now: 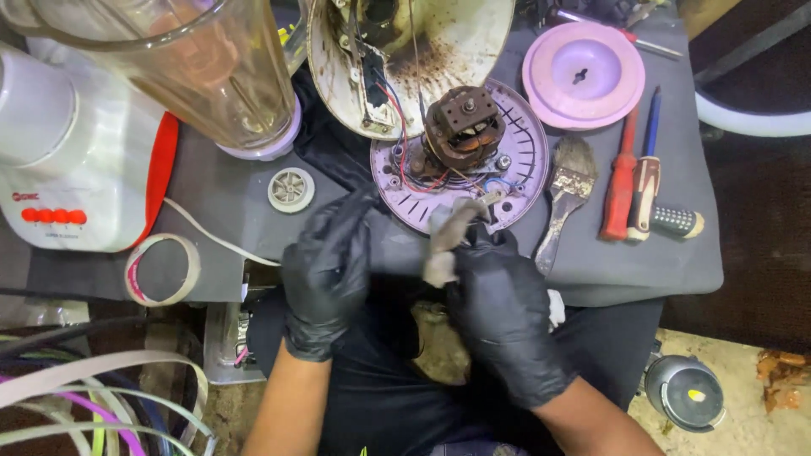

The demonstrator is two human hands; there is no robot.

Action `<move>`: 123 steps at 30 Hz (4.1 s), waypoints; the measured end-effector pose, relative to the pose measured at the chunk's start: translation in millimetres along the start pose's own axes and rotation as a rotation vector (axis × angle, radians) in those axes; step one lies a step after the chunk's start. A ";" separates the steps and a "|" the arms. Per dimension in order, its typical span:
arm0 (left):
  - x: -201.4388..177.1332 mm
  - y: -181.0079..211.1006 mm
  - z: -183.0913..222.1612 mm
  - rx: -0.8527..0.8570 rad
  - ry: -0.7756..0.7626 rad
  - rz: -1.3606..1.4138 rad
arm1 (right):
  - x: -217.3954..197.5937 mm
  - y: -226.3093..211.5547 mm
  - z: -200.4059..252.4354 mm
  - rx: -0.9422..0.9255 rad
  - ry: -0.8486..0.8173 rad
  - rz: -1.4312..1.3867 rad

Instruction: Cleaning the internal motor and housing of a disassembled blender using a brush and a cloth.

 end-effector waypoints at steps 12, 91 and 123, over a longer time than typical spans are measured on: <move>27.8 -12.8 14.8 0.128 -0.160 -0.069 | -7.9 -69.2 -53.0 -0.205 0.020 -0.030; 35.0 -9.4 7.0 -0.022 -0.284 -0.089 | -54.7 -27.9 -31.6 0.006 -0.227 -0.334; 36.2 -10.2 9.2 -0.022 -0.284 -0.073 | -44.5 -40.3 -26.1 -0.026 -0.152 -0.287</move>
Point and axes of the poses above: each hand's wrist, its own z-axis away from the middle knuckle, its own x-axis out of the palm, y = z × x, the point moved 8 cm from there along -z, towards the middle knuckle, and after that the axes turned 5 degrees about -x, right-handed, at the moved point
